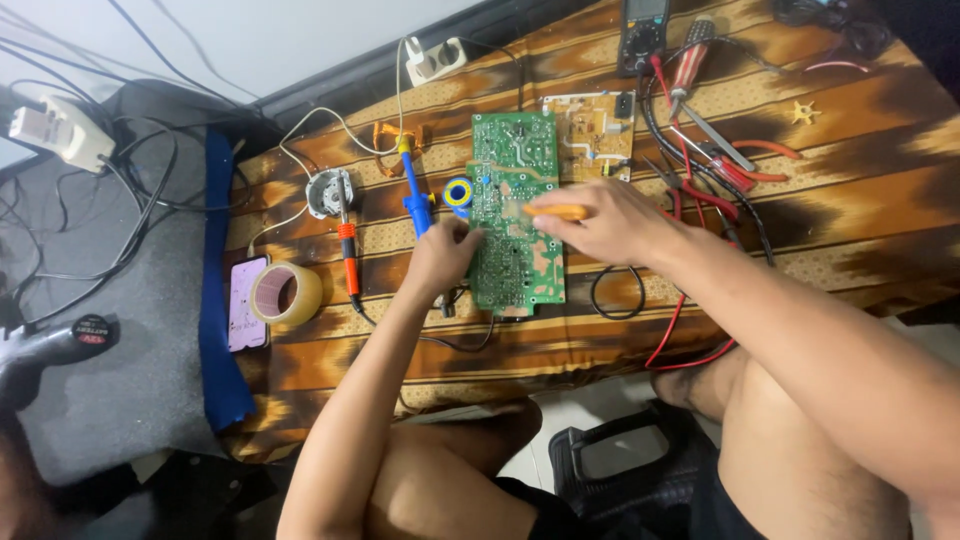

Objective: Repairing a circuit board by desoldering and soldering components using specialized tools.

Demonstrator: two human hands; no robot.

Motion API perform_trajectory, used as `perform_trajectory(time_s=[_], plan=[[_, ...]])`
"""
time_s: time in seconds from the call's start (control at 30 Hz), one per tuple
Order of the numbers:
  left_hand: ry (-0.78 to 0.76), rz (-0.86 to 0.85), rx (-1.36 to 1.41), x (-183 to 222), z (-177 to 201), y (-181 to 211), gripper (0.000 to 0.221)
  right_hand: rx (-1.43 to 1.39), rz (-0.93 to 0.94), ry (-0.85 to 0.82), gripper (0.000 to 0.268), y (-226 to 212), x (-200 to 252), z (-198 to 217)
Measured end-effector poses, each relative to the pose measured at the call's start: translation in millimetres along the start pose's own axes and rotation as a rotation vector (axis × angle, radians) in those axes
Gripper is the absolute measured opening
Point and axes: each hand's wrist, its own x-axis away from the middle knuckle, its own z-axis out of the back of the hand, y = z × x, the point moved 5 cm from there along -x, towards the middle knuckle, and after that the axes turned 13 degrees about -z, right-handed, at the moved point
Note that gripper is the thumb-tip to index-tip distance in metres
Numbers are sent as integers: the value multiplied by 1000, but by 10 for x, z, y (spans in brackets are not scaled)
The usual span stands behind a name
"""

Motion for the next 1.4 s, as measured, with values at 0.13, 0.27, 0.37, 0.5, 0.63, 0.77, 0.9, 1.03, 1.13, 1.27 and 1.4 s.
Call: perform_trajectory(time_s=[0.13, 0.27, 0.37, 0.5, 0.63, 0.77, 0.9, 1.03, 1.13, 1.27, 1.4], plan=[[133, -11, 129, -90, -27, -13, 36, 30, 13, -51, 25, 85, -11, -80], [365, -115, 346, 16, 244, 293, 28, -207, -28, 271, 25, 378, -20, 205], [418, -165, 260, 178, 506, 558, 21, -185, -185, 457, 30, 701, -18, 264], [477, -247, -17, 258, 631, 781, 12, -16, -545, 221, 50, 500, 92, 314], [528, -311, -319, 243, 428, 851, 7, -134, -509, 53, 56, 656, 9, 197], [402, -231, -119, 190, 347, 832, 23, 375, -410, 107, 38, 1305, -104, 104], [225, -82, 196, -8, 240, 468, 69, 589, -524, -49, 40, 1673, -116, -100], [185, -96, 483, -23, 213, 349, 47, 501, -444, 81, 35, 1421, -132, 46], [249, -62, 815, 151, 343, 534, 41, 338, -334, 246, 33, 847, -100, 262], [216, 39, 1262, 177, 242, 603, 35, 111, -197, 175, 33, 284, 8, 181], [233, 24, 1422, 64, -16, 588, 34, 224, -31, 121, 35, 17, 44, -33]])
